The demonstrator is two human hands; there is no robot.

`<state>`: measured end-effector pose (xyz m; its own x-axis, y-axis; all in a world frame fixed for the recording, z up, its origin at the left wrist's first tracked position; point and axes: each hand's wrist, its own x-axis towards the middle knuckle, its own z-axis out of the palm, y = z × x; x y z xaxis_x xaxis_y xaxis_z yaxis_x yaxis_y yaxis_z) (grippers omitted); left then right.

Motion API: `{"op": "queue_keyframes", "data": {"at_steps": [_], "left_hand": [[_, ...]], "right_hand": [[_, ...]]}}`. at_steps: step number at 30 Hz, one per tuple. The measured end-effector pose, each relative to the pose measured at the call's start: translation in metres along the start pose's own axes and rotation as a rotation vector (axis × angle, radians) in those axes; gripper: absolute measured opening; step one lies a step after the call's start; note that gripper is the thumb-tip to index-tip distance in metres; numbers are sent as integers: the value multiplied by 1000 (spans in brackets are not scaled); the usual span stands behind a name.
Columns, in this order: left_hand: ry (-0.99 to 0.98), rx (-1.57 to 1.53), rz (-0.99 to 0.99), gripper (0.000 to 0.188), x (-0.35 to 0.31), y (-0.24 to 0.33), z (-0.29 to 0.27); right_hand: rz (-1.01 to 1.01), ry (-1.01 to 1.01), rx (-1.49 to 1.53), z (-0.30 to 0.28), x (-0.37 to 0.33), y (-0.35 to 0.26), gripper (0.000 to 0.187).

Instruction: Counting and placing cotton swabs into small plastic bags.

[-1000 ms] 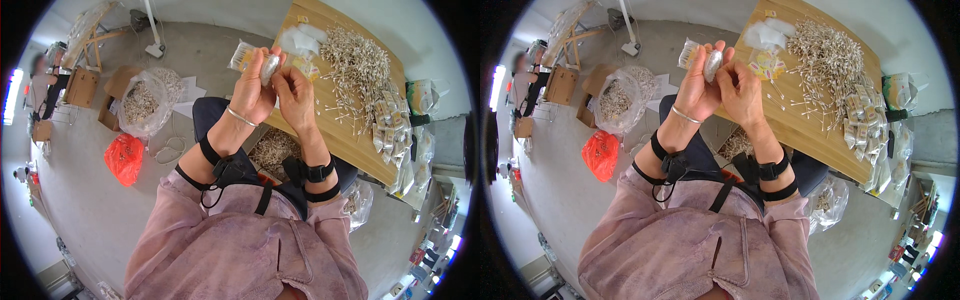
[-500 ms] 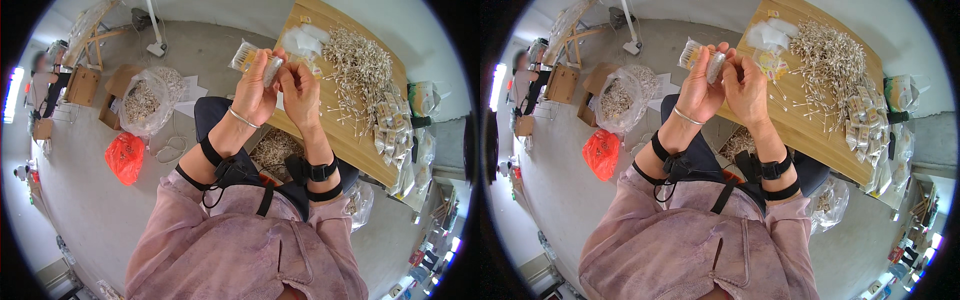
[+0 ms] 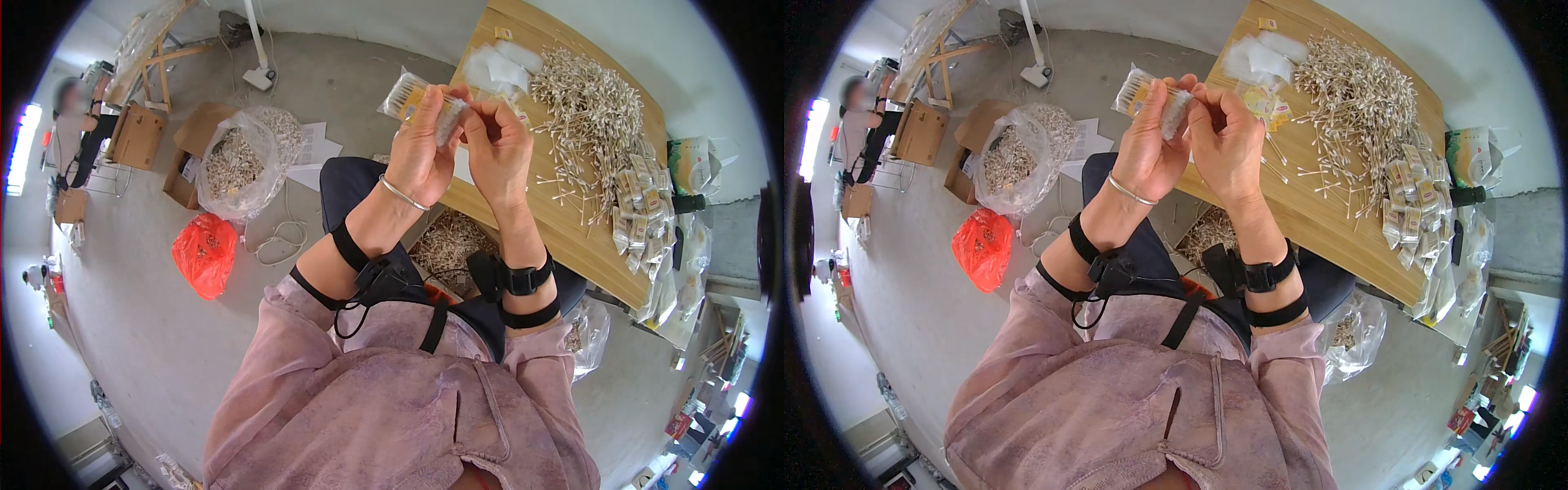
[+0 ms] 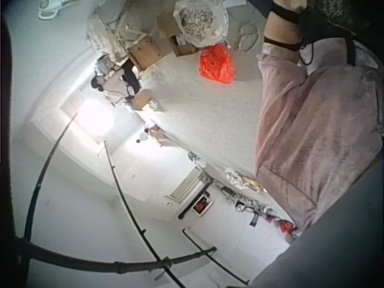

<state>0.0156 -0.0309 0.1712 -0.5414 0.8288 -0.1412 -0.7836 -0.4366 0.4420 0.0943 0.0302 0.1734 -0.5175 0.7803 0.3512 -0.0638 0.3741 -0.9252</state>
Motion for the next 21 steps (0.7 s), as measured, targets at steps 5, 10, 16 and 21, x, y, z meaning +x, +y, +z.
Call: {"op": "queue_keyframes", "data": {"at_steps": [5,10,16,21], "left_hand": [[-6,8,22,24,2,1,-2],[-21,14,-3,20,3,5,-11],[-11,-13,-14,21,2,4,-5],[1,-31,-4,21,3,11,-10]], "right_hand": [[-20,7,21,0,-1,-2,9],[24,25,155,5,-10,2,11],[95,-103,-7,9,-14,6,10],[58,-158,-57,10,-11,0,12]]}}
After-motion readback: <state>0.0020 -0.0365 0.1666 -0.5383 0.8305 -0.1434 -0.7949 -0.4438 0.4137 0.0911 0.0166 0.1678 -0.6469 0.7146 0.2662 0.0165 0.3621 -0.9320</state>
